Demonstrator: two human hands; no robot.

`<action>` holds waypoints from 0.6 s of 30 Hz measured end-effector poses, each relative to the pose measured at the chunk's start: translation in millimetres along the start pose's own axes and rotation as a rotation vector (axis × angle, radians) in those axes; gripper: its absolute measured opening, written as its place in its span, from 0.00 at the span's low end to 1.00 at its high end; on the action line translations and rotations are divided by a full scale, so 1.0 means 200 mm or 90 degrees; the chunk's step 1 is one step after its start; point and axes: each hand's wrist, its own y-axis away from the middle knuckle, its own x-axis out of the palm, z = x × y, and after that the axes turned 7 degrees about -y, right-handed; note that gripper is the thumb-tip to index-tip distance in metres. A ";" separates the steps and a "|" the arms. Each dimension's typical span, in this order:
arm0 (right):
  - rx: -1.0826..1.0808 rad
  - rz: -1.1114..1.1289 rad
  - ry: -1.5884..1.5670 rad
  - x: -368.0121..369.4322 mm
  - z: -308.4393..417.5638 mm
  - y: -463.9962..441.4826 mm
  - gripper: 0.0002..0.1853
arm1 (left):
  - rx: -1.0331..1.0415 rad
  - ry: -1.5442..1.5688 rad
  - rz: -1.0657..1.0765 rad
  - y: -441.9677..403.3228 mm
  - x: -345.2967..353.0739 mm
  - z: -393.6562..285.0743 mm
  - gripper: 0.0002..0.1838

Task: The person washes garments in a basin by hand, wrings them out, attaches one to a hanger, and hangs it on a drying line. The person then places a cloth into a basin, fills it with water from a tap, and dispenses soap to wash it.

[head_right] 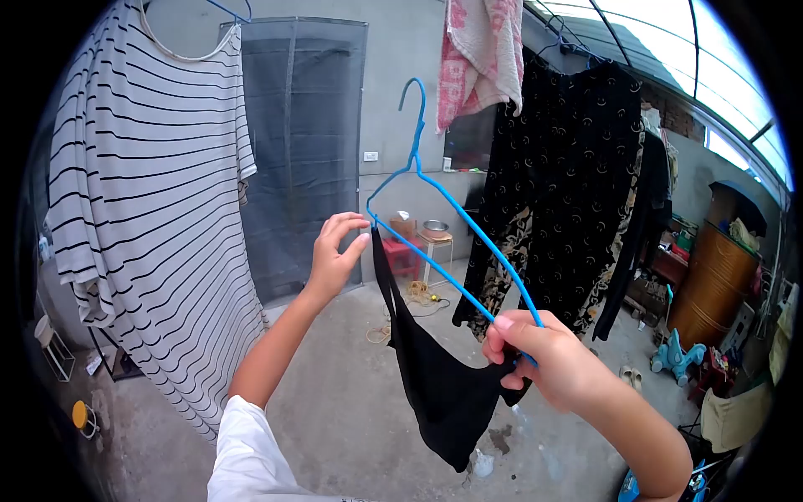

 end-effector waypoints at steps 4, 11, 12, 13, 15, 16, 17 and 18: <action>-0.102 -0.022 -0.155 0.13 0.27 -0.07 0.11 | -0.059 -0.018 0.009 0.24 -0.12 0.09 0.05; -0.464 -0.062 -0.010 0.26 0.91 -0.46 0.13 | -0.377 0.009 0.057 0.99 -0.01 0.29 0.08; -0.482 -0.052 -0.051 0.29 1.00 -0.52 0.13 | -0.445 0.031 0.090 1.19 0.06 0.35 0.10; -0.533 -0.066 -0.057 0.32 1.09 -0.60 0.13 | -0.550 0.037 0.133 1.37 0.10 0.38 0.11; -0.567 -0.050 -0.031 0.35 1.29 -0.73 0.14 | -0.680 0.041 0.218 1.83 0.18 0.48 0.12; -0.577 -0.033 -0.026 0.35 1.39 -0.78 0.14 | -0.715 -0.005 0.287 2.00 0.15 0.47 0.14; -0.587 -0.018 -0.022 0.38 1.47 -0.82 0.14 | -0.782 -0.034 0.352 2.21 0.12 0.49 0.17; -0.594 -0.010 -0.016 0.42 1.52 -0.85 0.14 | -0.840 -0.076 0.438 2.43 0.09 0.54 0.14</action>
